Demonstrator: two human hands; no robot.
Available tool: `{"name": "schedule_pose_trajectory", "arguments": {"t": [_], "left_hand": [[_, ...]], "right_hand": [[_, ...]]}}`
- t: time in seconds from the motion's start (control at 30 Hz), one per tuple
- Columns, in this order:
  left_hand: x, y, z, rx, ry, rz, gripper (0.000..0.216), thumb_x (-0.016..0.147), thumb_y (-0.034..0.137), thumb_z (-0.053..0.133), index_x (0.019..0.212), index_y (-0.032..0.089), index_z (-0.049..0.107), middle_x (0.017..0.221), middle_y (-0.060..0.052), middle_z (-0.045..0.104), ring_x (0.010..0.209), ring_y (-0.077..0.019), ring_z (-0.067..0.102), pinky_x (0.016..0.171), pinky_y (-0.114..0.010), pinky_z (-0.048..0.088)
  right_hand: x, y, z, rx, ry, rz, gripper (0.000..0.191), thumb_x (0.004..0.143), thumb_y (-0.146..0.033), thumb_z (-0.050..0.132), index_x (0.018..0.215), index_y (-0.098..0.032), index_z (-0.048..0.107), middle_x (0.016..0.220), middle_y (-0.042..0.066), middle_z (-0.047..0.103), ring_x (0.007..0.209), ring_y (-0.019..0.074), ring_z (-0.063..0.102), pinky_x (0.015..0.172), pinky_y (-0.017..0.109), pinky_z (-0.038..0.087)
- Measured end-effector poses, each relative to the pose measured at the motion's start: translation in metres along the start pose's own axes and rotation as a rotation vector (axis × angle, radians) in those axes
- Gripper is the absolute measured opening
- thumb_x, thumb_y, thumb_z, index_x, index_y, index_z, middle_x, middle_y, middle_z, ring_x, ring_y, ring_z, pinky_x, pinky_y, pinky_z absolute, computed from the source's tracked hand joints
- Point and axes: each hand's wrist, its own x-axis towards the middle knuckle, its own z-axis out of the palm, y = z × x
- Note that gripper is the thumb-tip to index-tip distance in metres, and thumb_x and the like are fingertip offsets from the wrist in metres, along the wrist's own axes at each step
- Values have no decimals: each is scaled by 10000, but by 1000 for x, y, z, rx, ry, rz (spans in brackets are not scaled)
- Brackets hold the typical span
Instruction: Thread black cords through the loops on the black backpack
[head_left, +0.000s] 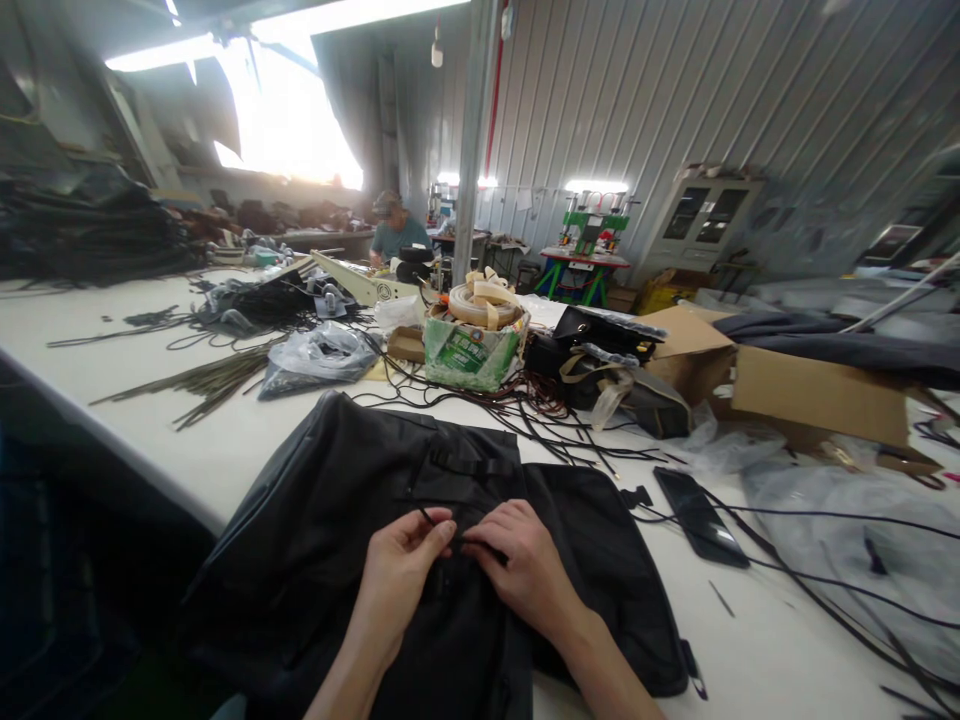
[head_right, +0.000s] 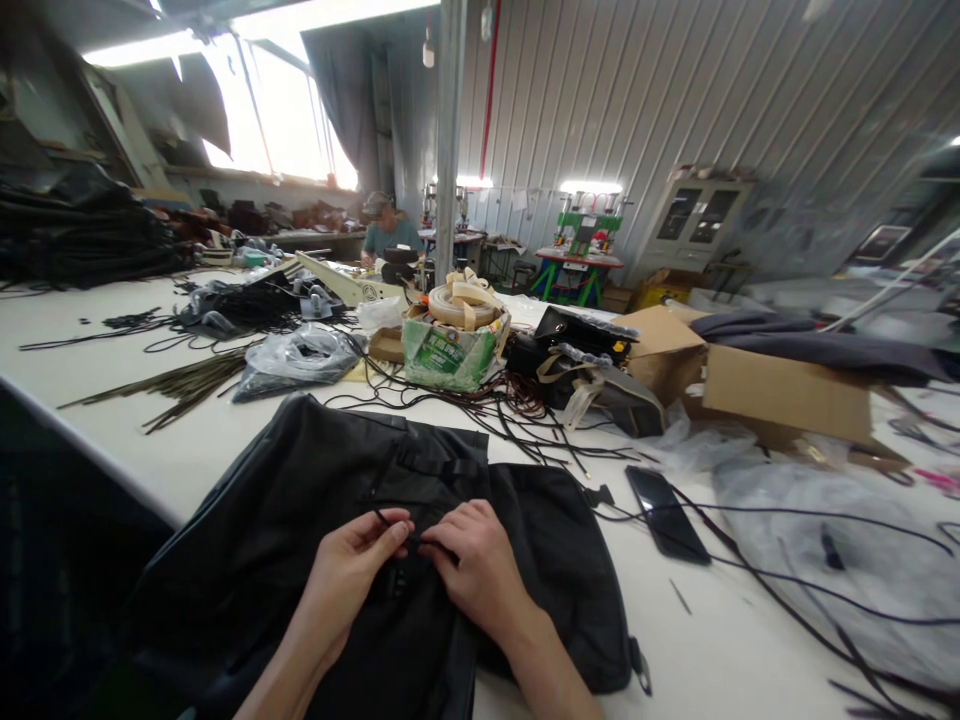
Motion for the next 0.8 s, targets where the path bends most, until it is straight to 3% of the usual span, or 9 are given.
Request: {"name": "schedule_pose_trajectory", "arguments": {"t": [0.13, 0.3, 0.47, 0.67, 0.8], "left_hand": [[0, -3, -2, 2, 41, -4, 533, 747, 574, 956, 1048, 141, 874, 1001, -136, 865, 855, -267, 779, 776, -332, 626], [-1, -2, -2, -58, 54, -28, 635, 764, 589, 941, 1178, 118, 844, 1093, -161, 865, 985, -297, 801, 883, -361, 642], [0, -4, -5, -79, 49, -41, 805, 769, 612, 939, 1362, 102, 750, 1114, -160, 861, 950, -258, 782, 899, -354, 618], [1, -4, -7, -122, 67, -46, 827, 764, 590, 962, 1376, 93, 713, 1097, -172, 857, 944, -255, 778, 907, -358, 604], [2, -2, -7, -110, -16, -95, 832, 668, 535, 1038, 1316, 111, 735, 1114, -183, 854, 985, -291, 795, 933, -389, 621]], "right_hand": [[0, 0, 1, 21, 29, 34, 106, 982, -162, 816, 1007, -265, 806, 950, -13, 806, 904, 195, 700, 915, 403, 446], [0, 0, 1, 35, 18, 58, 99, 1000, -177, 807, 1025, -273, 816, 965, -4, 816, 910, 205, 707, 924, 409, 446], [0, -1, 0, 25, -2, 51, 76, 1036, -212, 776, 1042, -278, 814, 954, -8, 806, 907, 197, 694, 926, 407, 437], [1, -2, 1, 21, -22, 57, 93, 1053, -203, 741, 1050, -272, 803, 973, 8, 806, 927, 208, 693, 924, 412, 448], [1, -3, 0, 20, -3, 57, 91, 1047, -198, 737, 1030, -264, 798, 963, 15, 810, 912, 214, 694, 905, 417, 463]]}}
